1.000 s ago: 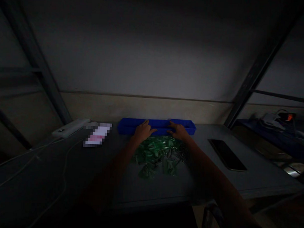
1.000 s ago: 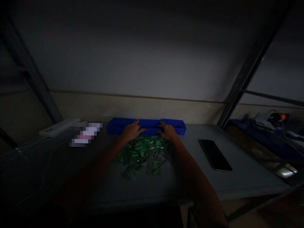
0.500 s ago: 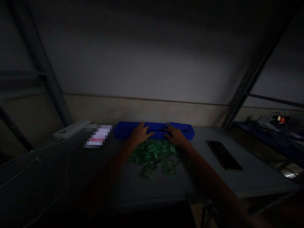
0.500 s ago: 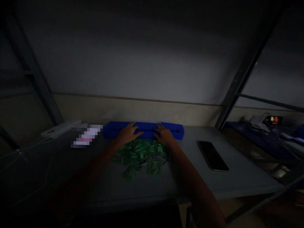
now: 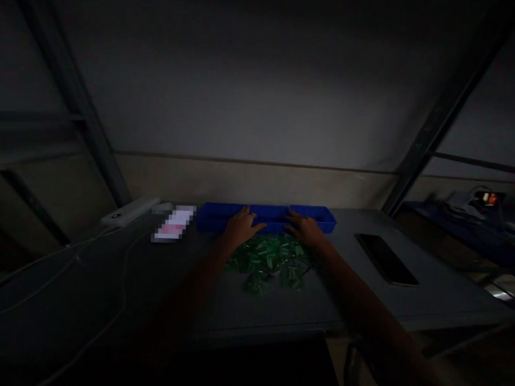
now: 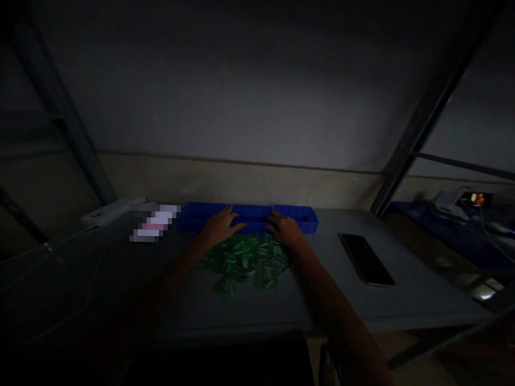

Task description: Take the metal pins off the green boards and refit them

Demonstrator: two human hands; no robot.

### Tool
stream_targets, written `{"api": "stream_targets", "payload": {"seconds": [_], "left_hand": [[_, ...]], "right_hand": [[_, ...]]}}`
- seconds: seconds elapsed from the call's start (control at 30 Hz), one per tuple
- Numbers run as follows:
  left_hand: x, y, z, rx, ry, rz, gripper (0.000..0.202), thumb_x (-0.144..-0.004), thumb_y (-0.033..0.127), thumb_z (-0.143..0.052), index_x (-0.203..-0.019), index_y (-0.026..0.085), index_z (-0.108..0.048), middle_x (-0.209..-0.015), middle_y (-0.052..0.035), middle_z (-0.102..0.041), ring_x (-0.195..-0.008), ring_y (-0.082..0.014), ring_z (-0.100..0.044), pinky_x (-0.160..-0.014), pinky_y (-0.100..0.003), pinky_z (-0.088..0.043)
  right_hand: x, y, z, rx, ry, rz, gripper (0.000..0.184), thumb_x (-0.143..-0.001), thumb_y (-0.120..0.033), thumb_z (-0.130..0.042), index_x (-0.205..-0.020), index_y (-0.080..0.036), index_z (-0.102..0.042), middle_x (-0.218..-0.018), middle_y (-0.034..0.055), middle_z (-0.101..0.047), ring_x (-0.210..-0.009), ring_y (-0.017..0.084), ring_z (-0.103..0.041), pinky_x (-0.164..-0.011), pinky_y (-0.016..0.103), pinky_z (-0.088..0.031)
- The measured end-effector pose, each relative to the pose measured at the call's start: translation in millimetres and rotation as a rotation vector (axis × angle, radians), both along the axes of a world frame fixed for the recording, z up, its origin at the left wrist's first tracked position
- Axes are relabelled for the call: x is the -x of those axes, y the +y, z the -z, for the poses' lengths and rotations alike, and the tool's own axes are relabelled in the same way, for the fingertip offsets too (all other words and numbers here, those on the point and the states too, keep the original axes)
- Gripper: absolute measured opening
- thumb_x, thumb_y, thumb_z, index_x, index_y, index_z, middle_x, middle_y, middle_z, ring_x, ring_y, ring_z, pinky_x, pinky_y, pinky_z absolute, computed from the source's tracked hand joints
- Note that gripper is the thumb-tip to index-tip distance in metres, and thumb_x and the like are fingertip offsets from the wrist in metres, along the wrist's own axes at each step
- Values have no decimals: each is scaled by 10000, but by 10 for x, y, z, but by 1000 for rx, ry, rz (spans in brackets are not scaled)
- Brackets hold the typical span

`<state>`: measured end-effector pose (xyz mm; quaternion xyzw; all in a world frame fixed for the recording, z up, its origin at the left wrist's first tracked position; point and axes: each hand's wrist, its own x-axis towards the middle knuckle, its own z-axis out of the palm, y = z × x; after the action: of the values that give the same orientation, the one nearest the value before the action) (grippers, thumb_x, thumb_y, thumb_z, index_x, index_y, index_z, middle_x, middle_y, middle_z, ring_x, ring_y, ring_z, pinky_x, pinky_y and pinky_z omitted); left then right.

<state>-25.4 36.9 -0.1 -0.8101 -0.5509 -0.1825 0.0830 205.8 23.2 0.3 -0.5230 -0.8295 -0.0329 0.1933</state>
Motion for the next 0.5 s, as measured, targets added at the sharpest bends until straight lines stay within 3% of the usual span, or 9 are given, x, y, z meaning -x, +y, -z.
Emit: {"api": "stream_targets", "payload": {"seconds": [0.13, 0.27, 0.37, 0.5], "left_hand": [[-13, -69, -22, -30, -59, -49, 559, -800, 567, -465, -1157, 146, -555, -1303, -148, -486, -1225, -265, -425, -989, -347, -363], [6, -189, -94, -66, -72, -165, 673, -745, 609, -510, -1222, 135, -486, -1216, -161, -552, -1125, -304, -497, -953, -424, -354], [86, -217, -141, -3, -86, -193, 709, -727, 626, -513, -1245, 146, -454, -1170, -148, -592, -1073, -312, -535, -944, -467, -335], [201, -123, -120, 135, -37, -117, 525, -813, 422, -492, -1273, 175, -439, -1240, -114, -570, -1125, -274, -520, -951, -427, -342]], "right_hand": [[26, -15, -4, -9, 5, 4, 414, -861, -367, -508, -1229, -180, -543, -1353, 108, -445, -1197, 220, -482, -1009, 329, -385], [23, -14, 21, -16, 1, 8, 429, -863, -370, -505, -1228, -148, -542, -1342, 135, -454, -1214, 230, -463, -1015, 335, -378], [5, 3, 51, -27, 5, -1, 407, -868, -341, -500, -1233, -164, -536, -1347, 117, -453, -1234, 223, -440, -1021, 338, -371], [1, 78, 88, -41, 8, 2, 414, -880, -341, -475, -1247, -154, -519, -1354, 123, -444, -1230, 219, -447, -1025, 341, -367]]}}
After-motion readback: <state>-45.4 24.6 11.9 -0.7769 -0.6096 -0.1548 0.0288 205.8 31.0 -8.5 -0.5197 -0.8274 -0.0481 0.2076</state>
